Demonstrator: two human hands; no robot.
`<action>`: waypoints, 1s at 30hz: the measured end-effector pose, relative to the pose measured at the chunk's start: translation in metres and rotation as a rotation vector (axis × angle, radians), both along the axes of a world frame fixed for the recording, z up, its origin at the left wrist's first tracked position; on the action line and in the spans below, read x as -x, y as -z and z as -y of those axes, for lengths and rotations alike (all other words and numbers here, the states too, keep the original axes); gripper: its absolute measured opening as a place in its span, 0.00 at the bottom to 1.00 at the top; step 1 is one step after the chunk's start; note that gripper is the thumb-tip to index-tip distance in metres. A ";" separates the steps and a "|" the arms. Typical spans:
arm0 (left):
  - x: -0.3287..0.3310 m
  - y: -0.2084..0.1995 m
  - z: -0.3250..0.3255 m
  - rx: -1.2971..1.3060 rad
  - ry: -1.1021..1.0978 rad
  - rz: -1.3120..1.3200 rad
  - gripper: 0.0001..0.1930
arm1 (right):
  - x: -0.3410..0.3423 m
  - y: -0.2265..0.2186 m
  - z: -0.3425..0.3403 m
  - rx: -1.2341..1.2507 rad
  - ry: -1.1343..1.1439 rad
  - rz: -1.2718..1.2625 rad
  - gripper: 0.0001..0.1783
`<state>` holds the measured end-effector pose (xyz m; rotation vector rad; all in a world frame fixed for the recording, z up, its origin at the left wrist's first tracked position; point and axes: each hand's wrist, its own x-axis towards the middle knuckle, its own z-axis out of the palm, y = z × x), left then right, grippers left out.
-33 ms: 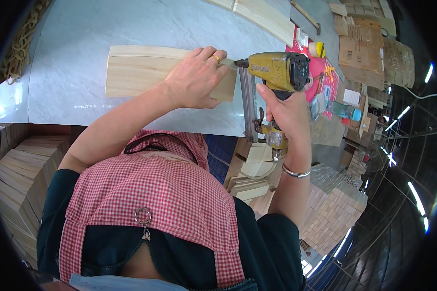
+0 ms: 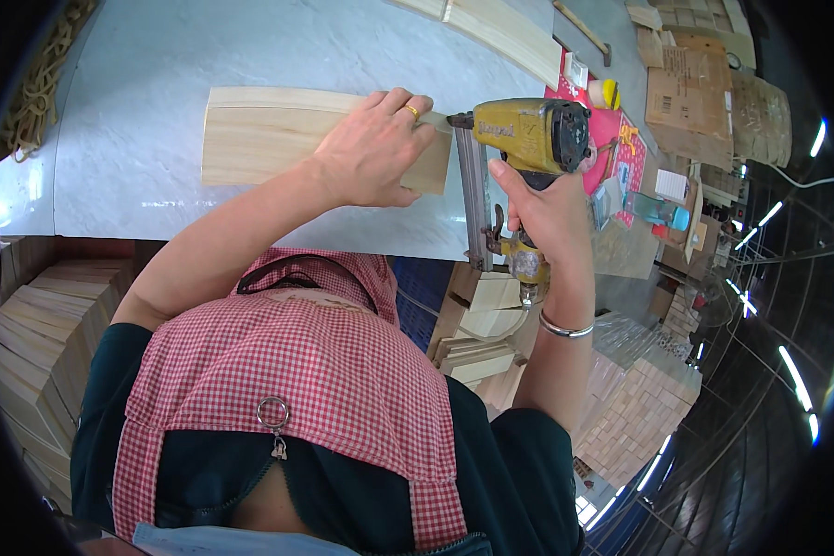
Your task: Assembling wooden boxes using a pneumatic nail gun and glue.
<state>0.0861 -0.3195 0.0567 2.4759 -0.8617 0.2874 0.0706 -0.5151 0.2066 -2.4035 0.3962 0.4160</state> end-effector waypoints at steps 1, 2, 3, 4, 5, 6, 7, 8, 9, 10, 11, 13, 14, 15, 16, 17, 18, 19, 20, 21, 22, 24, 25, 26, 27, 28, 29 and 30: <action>0.001 -0.001 -0.001 -0.007 0.007 -0.032 0.31 | -0.001 0.001 0.001 0.003 -0.010 -0.009 0.16; 0.002 -0.003 -0.002 -0.014 0.012 -0.064 0.33 | -0.002 0.001 0.001 0.006 -0.021 -0.017 0.16; 0.003 -0.004 -0.004 -0.023 0.015 -0.095 0.34 | -0.002 0.001 0.002 0.008 -0.034 -0.025 0.16; 0.003 -0.005 -0.007 -0.025 0.006 -0.091 0.34 | -0.002 0.000 0.002 0.005 -0.043 -0.021 0.16; 0.004 -0.006 -0.011 -0.021 -0.010 -0.045 0.36 | 0.000 -0.002 0.002 -0.002 -0.032 -0.004 0.15; 0.005 -0.006 -0.017 -0.018 -0.028 0.001 0.38 | 0.002 -0.003 0.002 -0.010 -0.022 0.012 0.15; 0.007 -0.007 -0.024 -0.018 -0.046 0.046 0.41 | 0.004 -0.005 0.002 -0.021 -0.014 0.028 0.15; 0.010 -0.007 -0.032 -0.019 -0.064 0.091 0.43 | 0.006 -0.006 0.003 -0.033 -0.006 0.042 0.15; 0.013 -0.020 -0.055 -0.147 -0.040 0.021 0.50 | 0.012 -0.005 0.007 -0.042 -0.004 0.041 0.15; 0.021 -0.029 -0.082 -0.203 -0.068 -0.001 0.50 | 0.020 -0.006 0.010 -0.052 0.009 0.056 0.14; 0.028 -0.028 -0.109 -0.260 -0.132 0.000 0.49 | 0.027 -0.008 0.011 -0.062 0.022 0.073 0.14; 0.041 -0.018 -0.159 -0.302 -0.236 0.030 0.45 | 0.039 -0.010 0.012 -0.083 0.043 0.106 0.13; 0.044 -0.022 -0.170 -0.229 -0.234 -0.034 0.44 | 0.043 -0.011 0.011 -0.093 0.036 0.103 0.13; 0.046 -0.026 -0.175 -0.154 -0.229 -0.096 0.43 | 0.046 -0.013 0.009 -0.082 0.025 0.093 0.13; 0.045 -0.026 -0.174 -0.159 -0.232 -0.096 0.43 | 0.050 -0.014 0.007 -0.068 0.017 0.085 0.13; 0.042 -0.023 -0.168 -0.163 -0.232 -0.044 0.42 | 0.054 -0.015 0.006 -0.053 0.010 0.077 0.13; 0.038 -0.019 -0.160 -0.165 -0.229 0.008 0.41 | 0.057 -0.015 0.004 -0.035 0.005 0.071 0.13; 0.035 -0.015 -0.151 -0.148 -0.246 0.035 0.41 | 0.060 -0.015 0.002 -0.033 0.005 0.073 0.13; 0.031 -0.011 -0.140 -0.129 -0.263 0.061 0.41 | 0.062 -0.013 0.000 -0.055 -0.002 0.069 0.13; 0.028 -0.009 -0.131 -0.130 -0.266 0.061 0.41 | 0.063 -0.009 -0.002 -0.079 -0.011 0.064 0.13; 0.024 -0.008 -0.120 -0.109 -0.278 0.039 0.42 | 0.065 -0.007 -0.003 -0.099 -0.016 0.059 0.13; 0.021 -0.005 -0.111 -0.085 -0.288 0.017 0.42 | 0.067 -0.005 -0.003 -0.115 -0.021 0.056 0.13; 0.020 -0.004 -0.109 -0.063 -0.281 0.027 0.42 | 0.067 -0.003 -0.003 -0.112 -0.039 0.072 0.13; 0.019 -0.002 -0.108 -0.042 -0.276 0.036 0.43 | 0.067 -0.001 -0.003 -0.110 -0.058 0.086 0.13; 0.019 -0.001 -0.107 -0.021 -0.271 0.044 0.43 | 0.067 0.000 -0.003 -0.109 -0.079 0.100 0.14; 0.019 -0.001 -0.107 -0.002 -0.267 0.052 0.43 | 0.066 0.001 -0.004 -0.109 -0.100 0.114 0.14; 0.018 -0.001 -0.106 -0.001 -0.266 0.051 0.43 | 0.065 0.001 -0.005 -0.107 -0.099 0.113 0.14; 0.018 0.000 -0.106 0.001 -0.266 0.047 0.43 | 0.063 0.001 -0.007 -0.107 -0.097 0.102 0.14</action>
